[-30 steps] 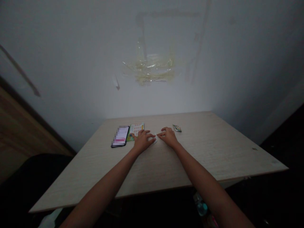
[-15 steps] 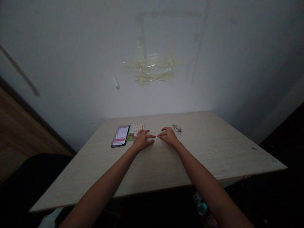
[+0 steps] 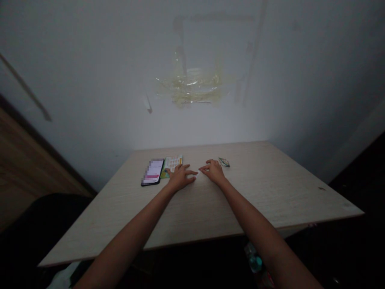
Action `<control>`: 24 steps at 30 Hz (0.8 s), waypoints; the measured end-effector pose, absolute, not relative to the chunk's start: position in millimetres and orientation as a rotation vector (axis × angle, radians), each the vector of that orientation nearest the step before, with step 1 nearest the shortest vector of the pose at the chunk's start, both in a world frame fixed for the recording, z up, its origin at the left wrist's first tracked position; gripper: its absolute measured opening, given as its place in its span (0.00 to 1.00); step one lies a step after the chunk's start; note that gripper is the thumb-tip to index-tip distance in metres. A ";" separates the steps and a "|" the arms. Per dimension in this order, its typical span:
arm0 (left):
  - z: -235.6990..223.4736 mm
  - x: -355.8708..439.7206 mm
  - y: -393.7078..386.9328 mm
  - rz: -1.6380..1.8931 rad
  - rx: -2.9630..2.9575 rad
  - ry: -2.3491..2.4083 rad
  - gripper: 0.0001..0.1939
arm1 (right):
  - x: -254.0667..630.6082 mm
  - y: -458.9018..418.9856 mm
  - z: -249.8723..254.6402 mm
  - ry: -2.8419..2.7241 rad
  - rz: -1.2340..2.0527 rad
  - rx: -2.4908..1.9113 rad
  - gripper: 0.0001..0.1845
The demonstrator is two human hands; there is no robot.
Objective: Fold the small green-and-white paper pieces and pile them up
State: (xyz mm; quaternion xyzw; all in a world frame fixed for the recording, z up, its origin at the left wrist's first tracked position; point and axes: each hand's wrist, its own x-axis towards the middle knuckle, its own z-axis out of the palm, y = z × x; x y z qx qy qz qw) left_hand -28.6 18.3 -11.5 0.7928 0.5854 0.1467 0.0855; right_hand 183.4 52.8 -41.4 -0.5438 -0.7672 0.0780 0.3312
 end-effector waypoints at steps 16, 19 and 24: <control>-9.6 -28.7 9.5 0.497 2.377 1.772 0.16 | 190.6 46.6 -38.3 -2.173 0.222 -1.396 0.17; -9.1 -29.0 8.3 0.530 2.366 1.786 0.17 | 190.9 43.9 -37.7 -2.151 0.233 -1.368 0.15; -10.2 -29.0 7.2 0.588 2.353 1.806 0.16 | 191.7 43.0 -37.9 -2.093 0.270 -1.282 0.12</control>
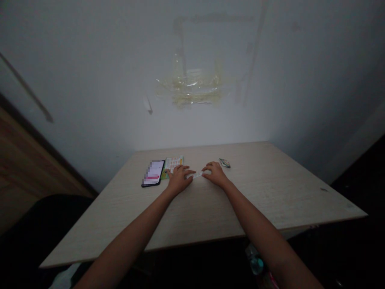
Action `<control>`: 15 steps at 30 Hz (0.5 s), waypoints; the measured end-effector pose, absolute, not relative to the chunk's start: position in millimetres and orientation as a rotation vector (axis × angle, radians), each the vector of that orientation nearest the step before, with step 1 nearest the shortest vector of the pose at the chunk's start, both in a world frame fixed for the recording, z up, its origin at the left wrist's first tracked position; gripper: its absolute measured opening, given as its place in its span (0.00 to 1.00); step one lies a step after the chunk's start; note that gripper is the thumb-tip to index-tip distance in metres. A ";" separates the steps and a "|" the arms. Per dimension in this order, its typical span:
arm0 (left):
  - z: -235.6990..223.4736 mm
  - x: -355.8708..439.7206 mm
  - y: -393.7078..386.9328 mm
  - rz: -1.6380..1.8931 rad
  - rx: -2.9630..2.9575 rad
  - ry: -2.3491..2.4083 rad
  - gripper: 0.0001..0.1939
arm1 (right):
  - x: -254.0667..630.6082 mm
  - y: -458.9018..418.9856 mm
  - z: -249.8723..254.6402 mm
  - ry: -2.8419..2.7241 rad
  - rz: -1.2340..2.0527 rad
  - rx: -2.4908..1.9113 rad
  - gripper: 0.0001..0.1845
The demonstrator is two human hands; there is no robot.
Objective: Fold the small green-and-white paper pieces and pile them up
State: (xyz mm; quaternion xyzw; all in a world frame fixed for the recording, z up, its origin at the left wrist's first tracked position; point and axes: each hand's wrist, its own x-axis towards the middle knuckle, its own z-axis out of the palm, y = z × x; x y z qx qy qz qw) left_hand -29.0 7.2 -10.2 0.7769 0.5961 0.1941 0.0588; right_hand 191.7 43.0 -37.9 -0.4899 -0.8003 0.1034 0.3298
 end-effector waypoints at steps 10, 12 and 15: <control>-11.2 -28.0 5.7 0.651 2.362 1.804 0.14 | 195.7 48.3 -42.6 -2.063 0.347 -1.209 0.08; -11.6 -28.4 6.0 0.648 2.377 1.783 0.14 | 196.2 49.5 -43.7 -2.059 0.356 -1.209 0.08; -12.0 -29.3 6.8 0.628 2.390 1.757 0.14 | 196.7 50.9 -44.7 -2.047 0.366 -1.213 0.07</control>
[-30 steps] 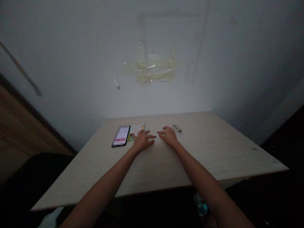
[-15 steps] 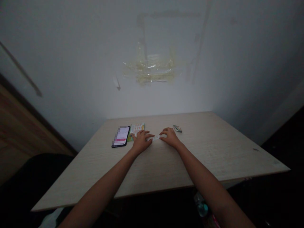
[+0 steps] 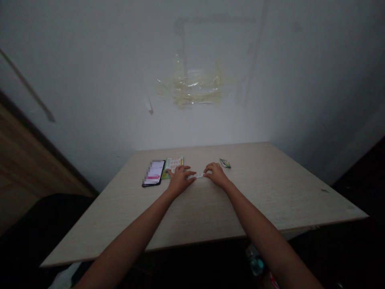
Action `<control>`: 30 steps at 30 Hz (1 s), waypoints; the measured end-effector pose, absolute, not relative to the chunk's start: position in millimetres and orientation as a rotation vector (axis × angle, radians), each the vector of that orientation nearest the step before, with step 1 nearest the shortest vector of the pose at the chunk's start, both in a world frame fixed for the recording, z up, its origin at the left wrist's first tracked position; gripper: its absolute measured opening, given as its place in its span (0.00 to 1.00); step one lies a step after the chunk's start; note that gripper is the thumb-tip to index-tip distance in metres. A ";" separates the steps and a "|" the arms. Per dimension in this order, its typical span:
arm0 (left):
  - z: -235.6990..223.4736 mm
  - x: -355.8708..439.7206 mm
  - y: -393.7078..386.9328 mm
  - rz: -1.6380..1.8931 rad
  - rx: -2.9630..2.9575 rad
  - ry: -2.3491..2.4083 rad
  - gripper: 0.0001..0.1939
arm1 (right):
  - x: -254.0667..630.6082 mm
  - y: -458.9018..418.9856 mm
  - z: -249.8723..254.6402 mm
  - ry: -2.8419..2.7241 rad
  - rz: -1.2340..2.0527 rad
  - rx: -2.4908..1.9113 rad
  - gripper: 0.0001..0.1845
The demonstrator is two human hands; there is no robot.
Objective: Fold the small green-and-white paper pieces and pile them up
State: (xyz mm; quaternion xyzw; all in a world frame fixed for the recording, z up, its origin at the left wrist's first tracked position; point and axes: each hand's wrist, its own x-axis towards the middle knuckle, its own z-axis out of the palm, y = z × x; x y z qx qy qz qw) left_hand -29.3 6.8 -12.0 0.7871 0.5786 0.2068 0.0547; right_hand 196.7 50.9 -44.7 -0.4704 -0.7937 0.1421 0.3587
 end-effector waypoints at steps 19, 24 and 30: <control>-10.4 -27.5 7.6 0.728 2.387 1.735 0.12 | 195.6 54.1 -47.1 -1.944 0.404 -1.149 0.08; -9.0 -22.5 6.5 0.821 2.300 1.707 0.12 | 187.6 50.8 -47.4 -1.798 0.469 -1.159 0.16; -6.9 -17.2 5.8 0.924 2.128 1.746 0.13 | 179.6 46.7 -48.7 -1.787 0.449 -1.202 0.17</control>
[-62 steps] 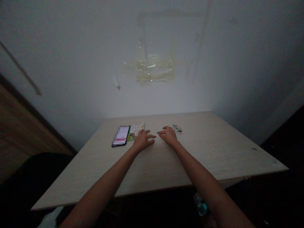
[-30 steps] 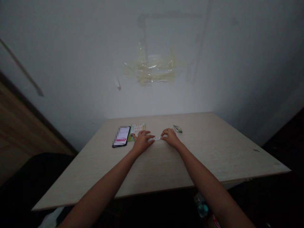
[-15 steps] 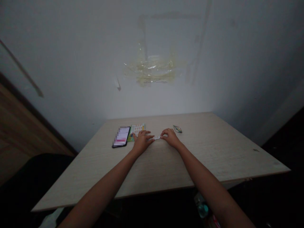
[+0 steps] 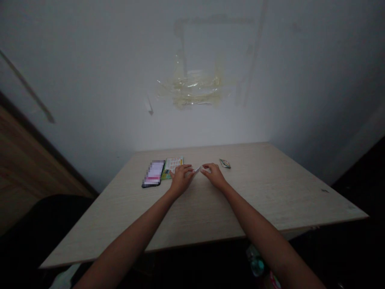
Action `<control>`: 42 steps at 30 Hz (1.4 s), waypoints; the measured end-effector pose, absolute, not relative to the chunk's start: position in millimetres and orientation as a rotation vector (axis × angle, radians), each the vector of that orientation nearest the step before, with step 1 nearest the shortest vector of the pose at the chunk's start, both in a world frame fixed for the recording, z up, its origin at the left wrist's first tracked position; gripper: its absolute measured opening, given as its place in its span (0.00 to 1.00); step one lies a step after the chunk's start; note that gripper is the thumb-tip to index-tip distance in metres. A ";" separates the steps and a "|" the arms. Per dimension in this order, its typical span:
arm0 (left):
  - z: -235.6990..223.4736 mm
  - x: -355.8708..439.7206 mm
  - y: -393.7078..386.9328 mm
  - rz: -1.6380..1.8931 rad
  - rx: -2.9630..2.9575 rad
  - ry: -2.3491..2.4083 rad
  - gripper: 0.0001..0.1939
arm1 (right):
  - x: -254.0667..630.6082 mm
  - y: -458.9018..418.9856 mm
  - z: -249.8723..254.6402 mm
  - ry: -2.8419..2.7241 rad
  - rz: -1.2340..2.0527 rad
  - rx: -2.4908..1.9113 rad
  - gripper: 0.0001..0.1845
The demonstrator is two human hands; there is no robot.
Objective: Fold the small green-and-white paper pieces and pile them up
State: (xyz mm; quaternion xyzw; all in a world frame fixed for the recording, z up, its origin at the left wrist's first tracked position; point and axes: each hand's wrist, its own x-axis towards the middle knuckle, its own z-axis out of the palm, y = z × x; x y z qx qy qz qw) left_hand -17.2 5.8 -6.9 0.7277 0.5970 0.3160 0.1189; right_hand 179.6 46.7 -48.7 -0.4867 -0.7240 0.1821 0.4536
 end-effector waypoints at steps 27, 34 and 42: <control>-14.3 -14.6 10.7 1.035 2.005 1.758 0.09 | 173.2 45.7 -39.9 -1.886 0.745 -0.981 0.13; -14.4 -13.7 11.6 1.115 1.946 1.678 0.06 | 173.8 44.9 -37.0 -1.889 0.774 -0.955 0.15; -14.9 -13.8 16.1 1.186 1.904 1.585 0.04 | 173.6 41.0 -33.4 -1.790 0.848 -0.983 0.14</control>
